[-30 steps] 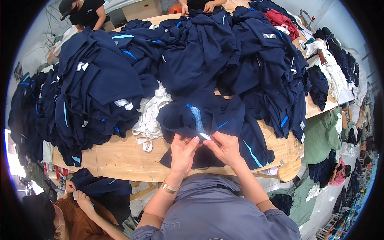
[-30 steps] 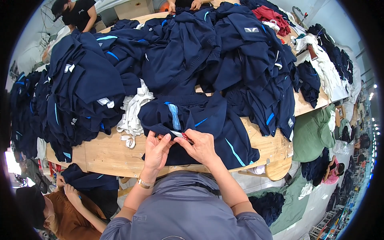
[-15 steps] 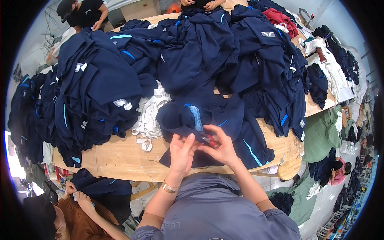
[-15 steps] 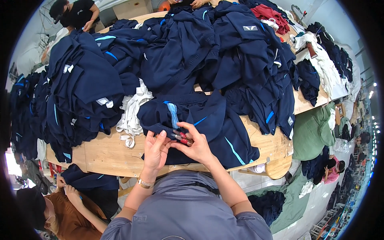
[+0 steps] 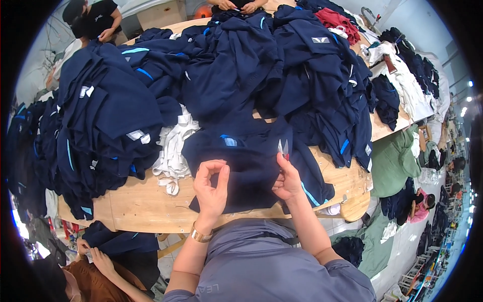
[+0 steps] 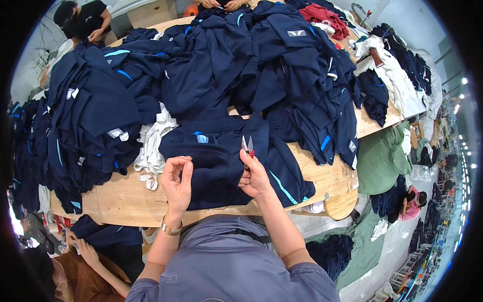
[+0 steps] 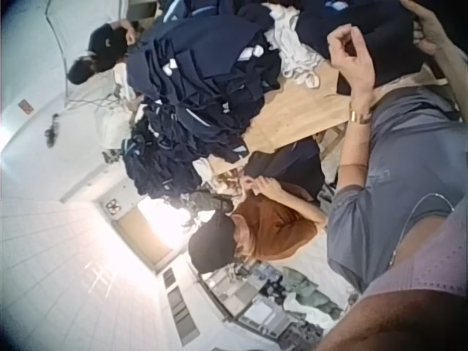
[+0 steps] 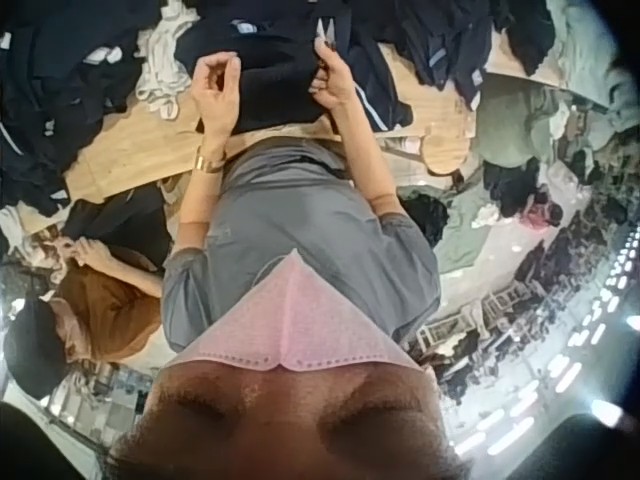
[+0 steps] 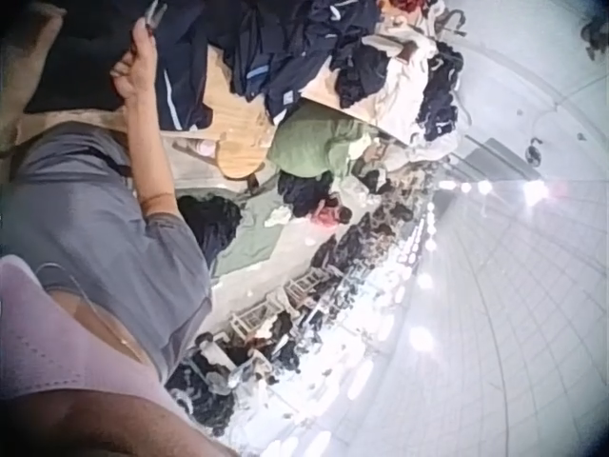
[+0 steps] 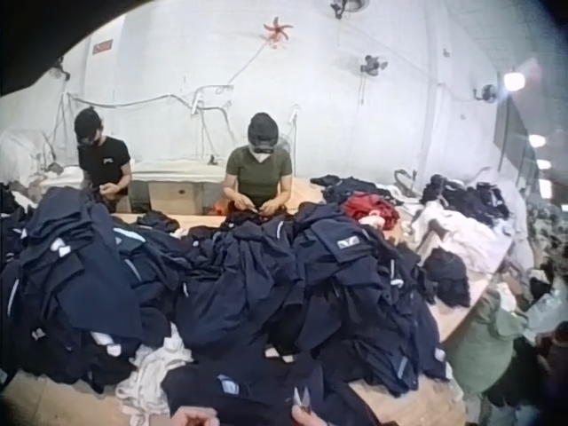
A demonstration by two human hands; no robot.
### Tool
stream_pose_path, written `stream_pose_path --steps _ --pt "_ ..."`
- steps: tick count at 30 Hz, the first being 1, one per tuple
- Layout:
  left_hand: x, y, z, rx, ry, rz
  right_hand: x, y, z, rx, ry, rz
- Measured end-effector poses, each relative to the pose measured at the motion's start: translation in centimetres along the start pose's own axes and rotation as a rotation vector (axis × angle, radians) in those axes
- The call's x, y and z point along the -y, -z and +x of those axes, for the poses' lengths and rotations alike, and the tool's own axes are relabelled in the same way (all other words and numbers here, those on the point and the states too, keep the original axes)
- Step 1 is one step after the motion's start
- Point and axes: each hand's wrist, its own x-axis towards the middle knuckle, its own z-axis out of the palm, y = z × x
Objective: Trimming excess threads from navy blue garments using small snips.
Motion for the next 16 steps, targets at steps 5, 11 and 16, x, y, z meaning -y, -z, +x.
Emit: stream_pose_path --steps 5,11,16 --pt "-2.8 -0.4 2.0 0.107 -0.012 -0.170 0.1 0.7 -0.4 0.017 -0.079 0.131" --pt "-1.9 -2.1 5.4 0.486 -0.289 0.423 0.5 0.5 -1.3 0.064 -0.037 0.103" --pt "1.2 -2.0 6.1 0.724 0.396 0.176 1.3 2.1 -0.8 0.054 0.016 0.029"
